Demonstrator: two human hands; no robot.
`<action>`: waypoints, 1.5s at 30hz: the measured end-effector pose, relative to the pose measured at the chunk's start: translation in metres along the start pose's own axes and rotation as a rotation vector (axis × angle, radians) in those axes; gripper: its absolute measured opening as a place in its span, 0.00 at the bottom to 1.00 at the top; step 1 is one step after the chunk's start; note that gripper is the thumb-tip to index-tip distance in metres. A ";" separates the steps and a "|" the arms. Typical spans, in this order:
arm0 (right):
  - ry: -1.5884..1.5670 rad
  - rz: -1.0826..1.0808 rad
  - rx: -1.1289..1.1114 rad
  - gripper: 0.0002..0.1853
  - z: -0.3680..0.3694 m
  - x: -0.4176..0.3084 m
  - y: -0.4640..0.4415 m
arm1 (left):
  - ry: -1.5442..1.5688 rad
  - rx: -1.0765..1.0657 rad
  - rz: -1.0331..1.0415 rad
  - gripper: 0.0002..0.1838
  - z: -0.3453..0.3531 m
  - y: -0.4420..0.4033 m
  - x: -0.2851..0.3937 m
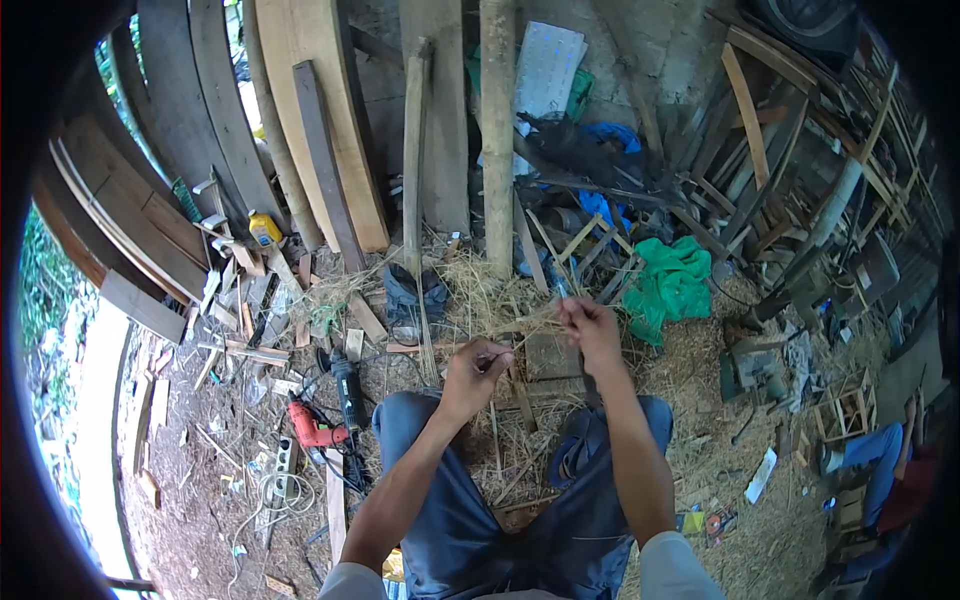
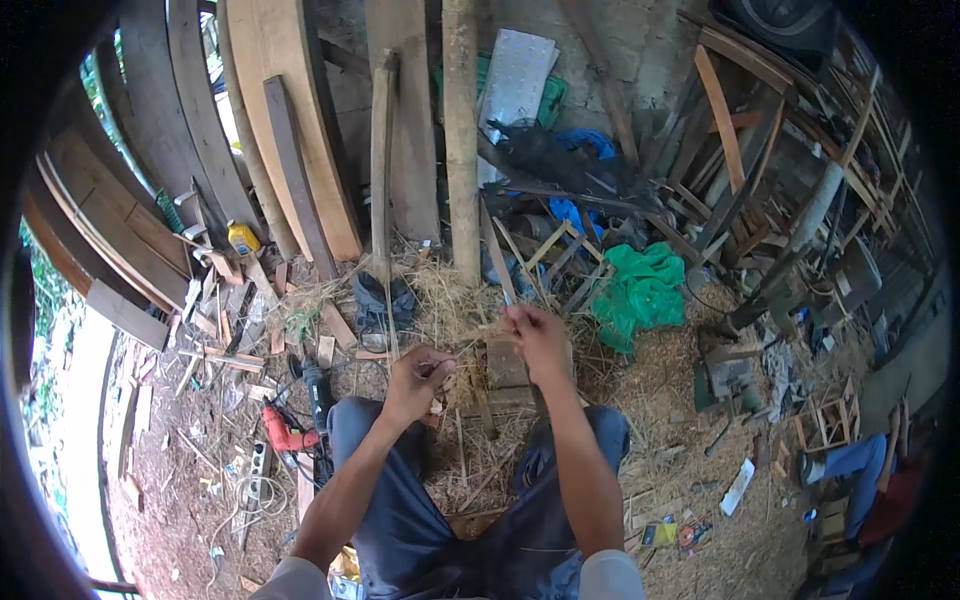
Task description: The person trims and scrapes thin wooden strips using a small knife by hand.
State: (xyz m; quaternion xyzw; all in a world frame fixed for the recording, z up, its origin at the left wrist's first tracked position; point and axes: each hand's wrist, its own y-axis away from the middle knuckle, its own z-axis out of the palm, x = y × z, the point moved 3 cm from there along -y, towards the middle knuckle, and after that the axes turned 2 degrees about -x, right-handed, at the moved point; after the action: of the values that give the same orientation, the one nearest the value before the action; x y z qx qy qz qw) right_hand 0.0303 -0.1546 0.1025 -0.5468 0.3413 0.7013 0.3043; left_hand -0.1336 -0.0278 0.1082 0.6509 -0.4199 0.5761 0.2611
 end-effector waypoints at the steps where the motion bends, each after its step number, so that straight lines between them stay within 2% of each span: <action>1: -0.010 -0.021 -0.023 0.11 -0.003 -0.008 0.000 | 0.002 -0.010 0.004 0.06 0.002 0.000 0.002; 4: -0.027 -0.011 -0.145 0.10 0.006 -0.009 0.014 | 0.005 0.021 0.053 0.06 0.001 0.001 0.002; 6: 0.002 0.097 -0.201 0.10 0.016 -0.002 0.024 | 0.001 -0.014 0.061 0.05 0.001 -0.001 -0.001; 8: 0.044 0.062 -0.164 0.10 0.004 -0.011 0.015 | 0.016 -0.015 0.061 0.05 0.002 0.002 -0.001; 10: -0.135 -0.075 0.068 0.11 -0.029 -0.016 -0.007 | 0.035 -0.009 0.074 0.06 0.002 0.004 -0.008; 13: -0.168 -0.131 0.153 0.13 -0.057 -0.029 -0.010 | 0.033 0.007 0.074 0.06 -0.003 0.004 -0.025; 16: -0.128 -0.063 0.089 0.14 -0.053 -0.019 0.001 | 0.201 0.031 -0.011 0.06 -0.005 -0.003 -0.021; 18: -0.049 -0.043 0.072 0.14 -0.040 -0.017 0.006 | 0.335 -0.044 -0.208 0.06 -0.003 -0.005 -0.019; 20: 0.021 -0.024 0.058 0.15 -0.028 -0.011 0.008 | 0.347 -0.052 -0.219 0.06 0.001 -0.005 -0.017; 22: 0.232 -0.303 0.045 0.16 -0.019 -0.012 0.006 | 0.353 -0.062 -0.229 0.07 0.004 -0.006 -0.016; 24: 0.208 -0.253 0.055 0.16 -0.019 -0.007 0.004 | 0.305 -0.050 -0.225 0.06 0.006 -0.004 -0.019; 26: 0.128 -0.321 -0.013 0.14 -0.017 -0.007 0.002 | 0.290 -0.061 -0.195 0.05 0.008 -0.005 -0.023; 29: 0.195 -0.371 0.033 0.13 -0.016 -0.009 0.008 | 0.243 -0.059 -0.136 0.04 0.006 -0.006 -0.026; 33: 0.194 -0.348 -0.002 0.11 -0.016 -0.013 0.015 | 0.253 -0.072 -0.144 0.04 0.007 -0.003 -0.026; 36: 0.344 -0.354 0.006 0.12 -0.012 -0.001 0.012 | 0.225 -0.092 -0.149 0.04 0.011 0.000 -0.018; 39: 0.285 -0.252 -0.012 0.13 0.002 -0.008 0.026 | 0.187 -0.186 -0.054 0.04 0.018 0.000 -0.022; 41: 0.065 -0.143 -0.161 0.14 0.007 -0.006 0.028 | 0.165 -0.227 -0.055 0.04 0.020 0.000 -0.027; 42: 0.066 -0.140 -0.163 0.14 0.007 -0.006 0.028 | 0.142 -0.270 -0.057 0.05 0.021 0.001 -0.027; 45: -0.075 -0.080 -0.228 0.13 0.010 -0.004 0.029 | 0.110 -0.292 -0.180 0.05 0.019 0.002 -0.029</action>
State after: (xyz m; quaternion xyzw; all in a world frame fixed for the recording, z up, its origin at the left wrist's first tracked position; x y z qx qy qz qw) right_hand 0.0028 -0.1636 0.1117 -0.5644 0.2258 0.7428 0.2803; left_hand -0.1245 -0.0369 0.0761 0.6086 -0.4243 0.5181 0.4256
